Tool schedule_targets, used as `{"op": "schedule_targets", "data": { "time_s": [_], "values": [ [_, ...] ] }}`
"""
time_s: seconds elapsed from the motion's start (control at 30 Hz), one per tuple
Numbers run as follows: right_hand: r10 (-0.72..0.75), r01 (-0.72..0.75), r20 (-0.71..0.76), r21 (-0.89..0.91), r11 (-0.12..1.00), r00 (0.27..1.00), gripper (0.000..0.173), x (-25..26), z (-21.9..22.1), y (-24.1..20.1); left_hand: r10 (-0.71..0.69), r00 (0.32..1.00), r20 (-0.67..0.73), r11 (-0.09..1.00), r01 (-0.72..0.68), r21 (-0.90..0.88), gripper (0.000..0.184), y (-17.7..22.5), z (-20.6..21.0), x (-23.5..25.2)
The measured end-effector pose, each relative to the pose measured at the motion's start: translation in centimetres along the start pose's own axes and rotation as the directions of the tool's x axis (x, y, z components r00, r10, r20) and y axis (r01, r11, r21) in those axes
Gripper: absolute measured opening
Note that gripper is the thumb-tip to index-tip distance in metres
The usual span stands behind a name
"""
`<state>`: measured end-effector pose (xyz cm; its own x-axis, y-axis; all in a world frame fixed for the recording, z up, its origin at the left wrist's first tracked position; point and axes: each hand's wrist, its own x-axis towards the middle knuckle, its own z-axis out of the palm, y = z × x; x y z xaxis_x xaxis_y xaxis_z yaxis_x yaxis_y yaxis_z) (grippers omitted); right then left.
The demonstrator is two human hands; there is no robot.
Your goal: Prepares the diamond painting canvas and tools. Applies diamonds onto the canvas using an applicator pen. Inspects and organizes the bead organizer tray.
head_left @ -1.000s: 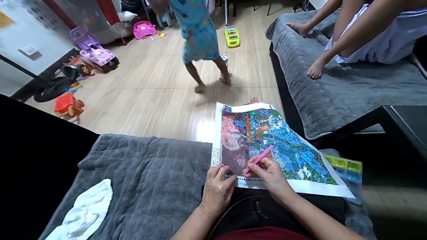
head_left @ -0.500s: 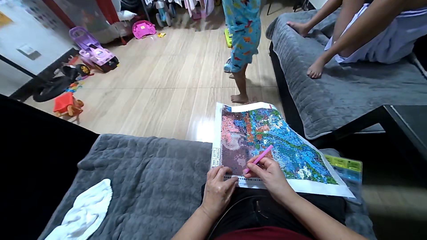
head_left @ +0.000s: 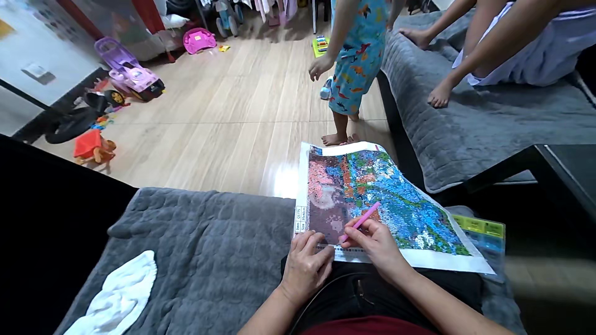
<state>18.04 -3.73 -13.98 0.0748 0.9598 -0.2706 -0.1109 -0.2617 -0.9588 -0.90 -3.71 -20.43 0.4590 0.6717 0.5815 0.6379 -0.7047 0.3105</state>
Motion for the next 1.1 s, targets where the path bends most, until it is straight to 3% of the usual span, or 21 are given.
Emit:
{"op": "schedule_targets", "data": {
  "time_s": [0.5,0.8,1.1],
  "values": [
    [0.011,-0.011,0.003,-0.002,1.000,1.000,0.006,0.0,-0.1,0.1,0.185,0.981,0.050,0.979,-0.188,0.082,0.018,-1.2,0.2,-0.1],
    [0.007,-0.007,0.011,-0.007,1.000,1.000,0.006,0.1,-0.2,0.2,0.056,0.997,0.057,0.996,-0.052,-0.076,0.017,-1.2,0.3,-0.2],
    [0.019,-0.019,0.014,-0.017,1.000,1.000,0.006,0.0,-0.1,0.1,-0.012,1.000,0.017,0.995,0.014,-0.101,0.014,-1.7,0.2,-0.2]
  ]
}}
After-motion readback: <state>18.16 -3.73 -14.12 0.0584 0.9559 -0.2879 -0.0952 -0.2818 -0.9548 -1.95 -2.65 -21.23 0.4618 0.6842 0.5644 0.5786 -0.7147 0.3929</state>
